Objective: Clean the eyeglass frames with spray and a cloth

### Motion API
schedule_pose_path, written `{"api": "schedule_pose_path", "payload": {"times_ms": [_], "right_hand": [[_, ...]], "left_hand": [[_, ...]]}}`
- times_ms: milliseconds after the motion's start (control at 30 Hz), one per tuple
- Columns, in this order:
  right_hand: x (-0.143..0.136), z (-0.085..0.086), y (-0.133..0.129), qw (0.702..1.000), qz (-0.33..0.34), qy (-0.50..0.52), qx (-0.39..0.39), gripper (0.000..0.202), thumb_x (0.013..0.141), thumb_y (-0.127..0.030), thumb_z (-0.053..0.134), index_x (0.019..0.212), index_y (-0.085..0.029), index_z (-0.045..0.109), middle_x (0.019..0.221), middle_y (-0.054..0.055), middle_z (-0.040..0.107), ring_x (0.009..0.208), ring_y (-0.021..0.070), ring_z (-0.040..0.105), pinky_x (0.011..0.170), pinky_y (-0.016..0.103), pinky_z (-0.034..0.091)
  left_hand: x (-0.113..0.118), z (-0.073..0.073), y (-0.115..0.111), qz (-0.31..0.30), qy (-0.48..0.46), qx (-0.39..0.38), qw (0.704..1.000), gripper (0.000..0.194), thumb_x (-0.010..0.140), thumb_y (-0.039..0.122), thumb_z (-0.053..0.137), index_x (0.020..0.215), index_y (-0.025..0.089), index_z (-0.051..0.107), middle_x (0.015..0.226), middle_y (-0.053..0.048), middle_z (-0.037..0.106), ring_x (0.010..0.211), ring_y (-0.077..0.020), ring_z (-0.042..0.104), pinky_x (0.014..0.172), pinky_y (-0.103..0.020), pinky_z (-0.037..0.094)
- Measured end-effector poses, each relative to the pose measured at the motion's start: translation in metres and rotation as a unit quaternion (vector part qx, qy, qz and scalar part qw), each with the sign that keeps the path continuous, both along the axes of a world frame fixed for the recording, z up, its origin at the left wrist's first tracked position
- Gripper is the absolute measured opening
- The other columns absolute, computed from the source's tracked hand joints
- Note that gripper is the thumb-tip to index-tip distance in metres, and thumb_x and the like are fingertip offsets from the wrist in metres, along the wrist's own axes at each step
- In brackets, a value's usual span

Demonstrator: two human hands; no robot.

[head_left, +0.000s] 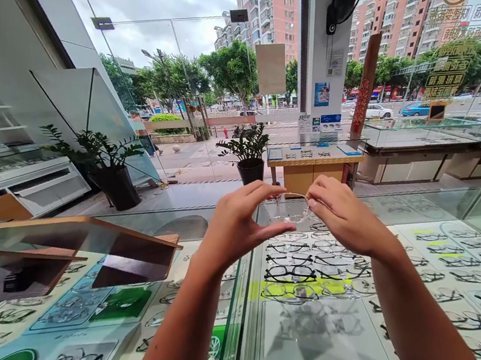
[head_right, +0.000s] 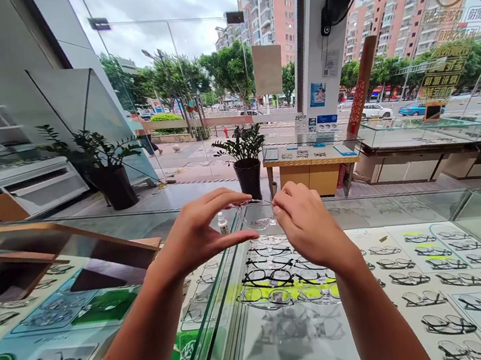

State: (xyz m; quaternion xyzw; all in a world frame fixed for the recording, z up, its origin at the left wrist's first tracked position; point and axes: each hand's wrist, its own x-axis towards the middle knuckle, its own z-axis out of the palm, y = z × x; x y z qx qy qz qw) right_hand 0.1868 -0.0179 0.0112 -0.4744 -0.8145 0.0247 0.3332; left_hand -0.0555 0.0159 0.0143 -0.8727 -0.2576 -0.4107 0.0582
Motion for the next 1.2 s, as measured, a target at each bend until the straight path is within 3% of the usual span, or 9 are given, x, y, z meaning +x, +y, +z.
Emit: {"api": "schedule_pose_path", "payload": {"times_ms": [200,333,467,600,933,1200], "right_hand": [[0.001,0.0,0.0,0.999,0.004,0.042,0.013,0.025,0.109,-0.032,0.043,0.089,-0.024,0.057,0.1,0.005,0.063,0.099,0.0246,0.057,0.091,0.044,0.044],[0.005,0.0,-0.002,0.988,0.007,0.143,0.061,0.022,0.108,-0.042,0.049,0.109,-0.025,0.064,0.112,0.007,0.07,0.109,0.0263,0.063,0.098,0.047,0.048],[0.011,-0.001,-0.003,0.975,-0.019,0.206,0.085,0.041,0.103,-0.057,0.056,0.13,-0.026,0.063,0.126,0.012,0.071,0.118,0.0305,0.066,0.103,0.052,0.052],[0.013,-0.004,-0.001,0.976,-0.046,0.202,0.062,0.066,0.093,-0.065,0.07,0.146,-0.027,0.058,0.144,0.014,0.068,0.129,0.0354,0.065,0.11,0.06,0.051],[0.0,-0.009,0.005,0.963,-0.06,0.235,0.117,0.066,0.088,-0.064,0.076,0.141,-0.027,0.064,0.132,0.014,0.076,0.119,0.0351,0.071,0.102,0.059,0.057],[-0.007,-0.009,0.0,0.956,-0.082,0.244,0.142,0.057,0.09,-0.058,0.077,0.137,-0.028,0.065,0.13,0.011,0.076,0.117,0.0323,0.072,0.101,0.056,0.058]], "left_hand": [[0.0,-0.001,-0.002,-0.006,-0.028,-0.056,0.998,0.051,0.083,0.051,0.087,0.123,0.022,0.074,0.107,-0.006,0.081,0.092,-0.0199,0.077,0.077,-0.03,0.062],[-0.001,-0.001,-0.001,-0.01,-0.091,-0.098,0.991,0.052,0.082,0.053,0.087,0.123,0.023,0.074,0.109,-0.007,0.082,0.093,-0.021,0.078,0.075,-0.03,0.066],[-0.004,0.0,0.001,0.004,-0.17,-0.114,0.979,0.055,0.078,0.055,0.089,0.123,0.024,0.075,0.105,-0.007,0.083,0.092,-0.0224,0.079,0.076,-0.033,0.068],[-0.006,0.004,0.0,0.009,-0.228,-0.136,0.964,0.054,0.076,0.057,0.09,0.118,0.025,0.078,0.098,-0.006,0.083,0.089,-0.0228,0.08,0.082,-0.037,0.07],[-0.009,0.007,-0.002,0.004,-0.261,-0.127,0.957,0.052,0.08,0.053,0.088,0.123,0.026,0.077,0.115,-0.008,0.076,0.1,-0.0212,0.075,0.088,-0.037,0.07],[-0.008,0.006,0.001,0.02,-0.248,-0.123,0.961,0.051,0.083,0.052,0.086,0.126,0.029,0.076,0.11,-0.007,0.069,0.099,-0.0201,0.071,0.084,-0.036,0.07]]}}
